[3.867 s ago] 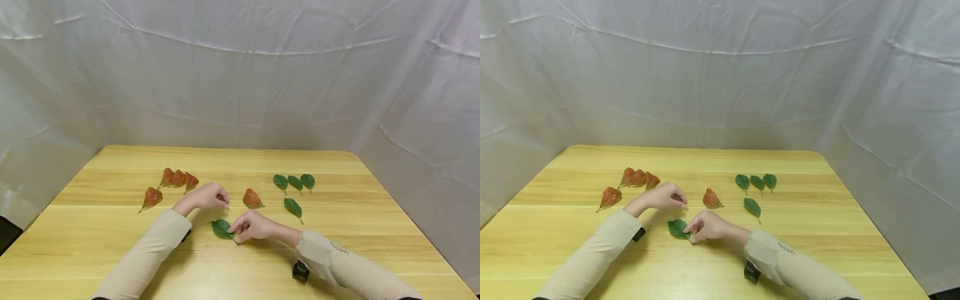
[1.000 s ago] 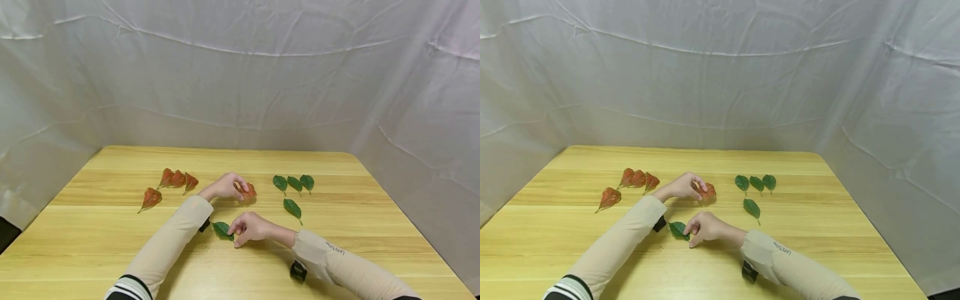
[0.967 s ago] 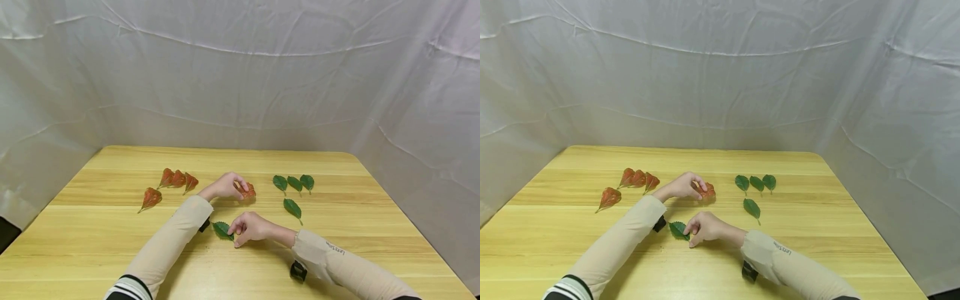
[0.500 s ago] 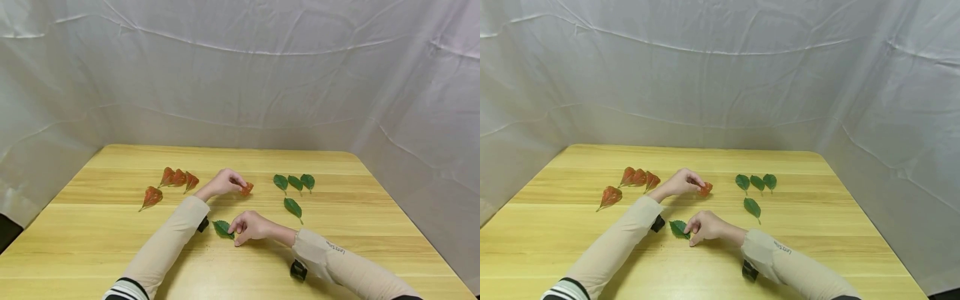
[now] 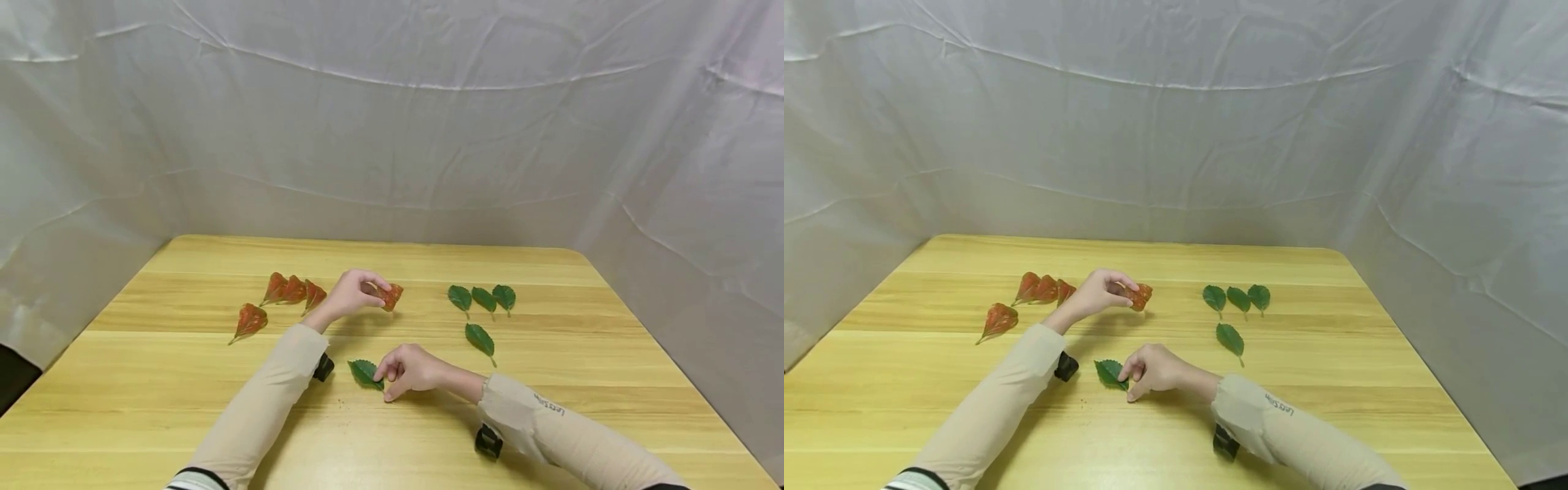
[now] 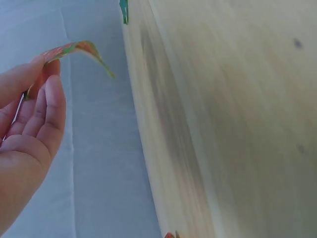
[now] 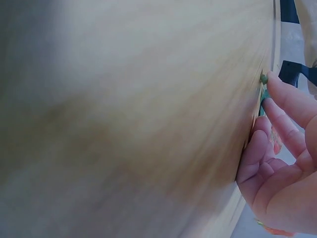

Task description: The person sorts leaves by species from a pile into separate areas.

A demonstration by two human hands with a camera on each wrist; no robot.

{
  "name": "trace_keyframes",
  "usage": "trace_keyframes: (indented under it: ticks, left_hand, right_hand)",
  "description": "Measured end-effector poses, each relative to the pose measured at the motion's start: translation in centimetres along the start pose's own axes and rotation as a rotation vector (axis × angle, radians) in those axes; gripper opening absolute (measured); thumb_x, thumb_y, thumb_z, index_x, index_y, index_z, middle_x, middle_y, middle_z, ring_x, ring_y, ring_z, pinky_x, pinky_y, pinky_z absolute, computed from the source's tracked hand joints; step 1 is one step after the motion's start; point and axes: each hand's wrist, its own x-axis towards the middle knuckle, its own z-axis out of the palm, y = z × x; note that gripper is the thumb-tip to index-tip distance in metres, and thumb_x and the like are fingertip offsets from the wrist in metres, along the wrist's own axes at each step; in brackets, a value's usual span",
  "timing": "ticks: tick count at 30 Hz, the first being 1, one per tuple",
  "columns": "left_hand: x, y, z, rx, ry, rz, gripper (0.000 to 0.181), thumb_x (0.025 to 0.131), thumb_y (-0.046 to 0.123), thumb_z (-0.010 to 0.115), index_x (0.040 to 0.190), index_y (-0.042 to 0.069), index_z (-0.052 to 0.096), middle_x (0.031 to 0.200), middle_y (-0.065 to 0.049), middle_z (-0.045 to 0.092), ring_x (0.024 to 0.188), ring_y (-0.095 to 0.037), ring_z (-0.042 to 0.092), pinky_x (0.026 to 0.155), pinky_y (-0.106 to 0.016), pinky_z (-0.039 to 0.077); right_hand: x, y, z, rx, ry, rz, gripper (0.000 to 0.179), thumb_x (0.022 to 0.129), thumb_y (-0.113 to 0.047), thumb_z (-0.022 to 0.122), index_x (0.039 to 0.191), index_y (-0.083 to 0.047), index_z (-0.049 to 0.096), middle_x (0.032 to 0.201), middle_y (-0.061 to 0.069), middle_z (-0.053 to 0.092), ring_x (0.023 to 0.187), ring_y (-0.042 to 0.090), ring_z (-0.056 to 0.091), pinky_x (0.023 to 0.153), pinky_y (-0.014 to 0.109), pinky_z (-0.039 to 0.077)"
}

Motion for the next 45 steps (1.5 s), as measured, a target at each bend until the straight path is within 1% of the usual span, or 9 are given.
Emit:
trace_keyframes:
  ticks: [4,8,11,15,21,30,37,43,45]
  left_hand:
    - [-0.5,-0.1,-0.4,0.007,-0.021,0.022,0.015,0.076,-0.007,0.066,0.09,-0.003,0.067,0.094,-0.013,0.064,0.077,-0.02,0.062,0.068,-0.029,0.05]
    - [-1.0,0.1,-0.9,-0.016,-0.045,0.015,0.012,0.078,-0.007,0.063,0.089,-0.004,0.068,0.092,-0.014,0.065,0.08,-0.021,0.063,0.07,-0.03,0.051]
    - [-1.5,0.2,-1.3,-0.018,-0.047,0.015,0.012,0.079,-0.006,0.063,0.089,-0.003,0.068,0.092,-0.014,0.065,0.08,-0.021,0.063,0.071,-0.031,0.051]
    - [-2.1,0.3,-1.9,-0.008,-0.042,0.038,0.013,0.081,-0.003,0.061,0.092,-0.004,0.068,0.093,-0.015,0.065,0.08,-0.021,0.063,0.071,-0.031,0.05]
    - [-3.0,0.5,-2.8,0.015,-0.012,0.047,0.013,0.083,0.001,0.061,0.093,-0.003,0.068,0.093,-0.013,0.065,0.079,-0.021,0.061,0.07,-0.03,0.049]
    - [-4.3,0.8,-4.2,-0.024,0.023,-0.01,0.018,0.079,0.002,0.066,0.096,-0.001,0.065,0.097,-0.012,0.062,0.083,-0.022,0.062,0.071,-0.035,0.05]
    - [-5.2,0.6,-5.1,-0.029,0.058,-0.012,0.017,0.08,0.0,0.064,0.096,-0.002,0.064,0.1,-0.015,0.06,0.08,-0.023,0.062,0.072,-0.045,0.048]
    - [-6.0,0.3,-6.1,-0.007,0.074,0.007,0.017,0.08,0.001,0.064,0.097,-0.001,0.066,0.098,-0.014,0.063,0.075,-0.02,0.062,0.06,-0.032,0.048]
    - [-6.3,0.2,-6.5,-0.001,0.082,0.0,0.017,0.08,0.002,0.064,0.097,-0.001,0.066,0.097,-0.013,0.064,0.075,-0.019,0.061,0.059,-0.031,0.048]
  right_hand:
    - [0.0,0.0,0.0,0.003,-0.003,0.009,0.02,0.069,0.002,0.074,0.088,0.003,0.067,0.066,-0.003,0.051,0.053,0.004,0.041,0.049,0.016,0.036]
    - [0.0,0.1,0.0,0.0,0.0,0.015,0.02,0.069,0.002,0.074,0.088,0.003,0.068,0.066,-0.003,0.051,0.053,0.005,0.041,0.048,0.016,0.036]
    - [0.0,0.0,0.0,-0.003,0.002,0.018,0.02,0.069,0.002,0.074,0.088,0.002,0.068,0.067,-0.002,0.052,0.054,0.006,0.041,0.049,0.016,0.036]
    - [0.0,0.0,0.0,-0.001,-0.001,0.011,0.02,0.069,0.001,0.074,0.088,0.002,0.067,0.067,-0.002,0.051,0.055,0.006,0.042,0.049,0.016,0.037]
    - [0.1,0.0,-0.1,0.002,-0.001,-0.007,0.02,0.069,0.001,0.074,0.088,0.003,0.067,0.068,-0.001,0.052,0.055,0.004,0.042,0.049,0.016,0.037]
    - [0.0,0.0,0.0,0.01,0.0,0.002,0.02,0.069,0.001,0.074,0.088,0.002,0.067,0.067,-0.002,0.051,0.056,0.006,0.042,0.05,0.016,0.037]
    - [0.1,0.1,0.1,0.017,0.009,0.013,0.019,0.069,0.002,0.074,0.086,0.002,0.067,0.066,-0.002,0.051,0.055,0.007,0.041,0.049,0.016,0.036]
    - [0.1,0.0,0.2,0.022,0.013,0.027,0.019,0.068,0.003,0.074,0.086,0.001,0.067,0.067,-0.002,0.051,0.056,0.008,0.042,0.049,0.016,0.036]
    - [0.1,0.0,0.1,0.022,0.013,0.031,0.019,0.068,0.002,0.074,0.086,0.001,0.067,0.067,-0.002,0.051,0.056,0.008,0.042,0.049,0.016,0.036]
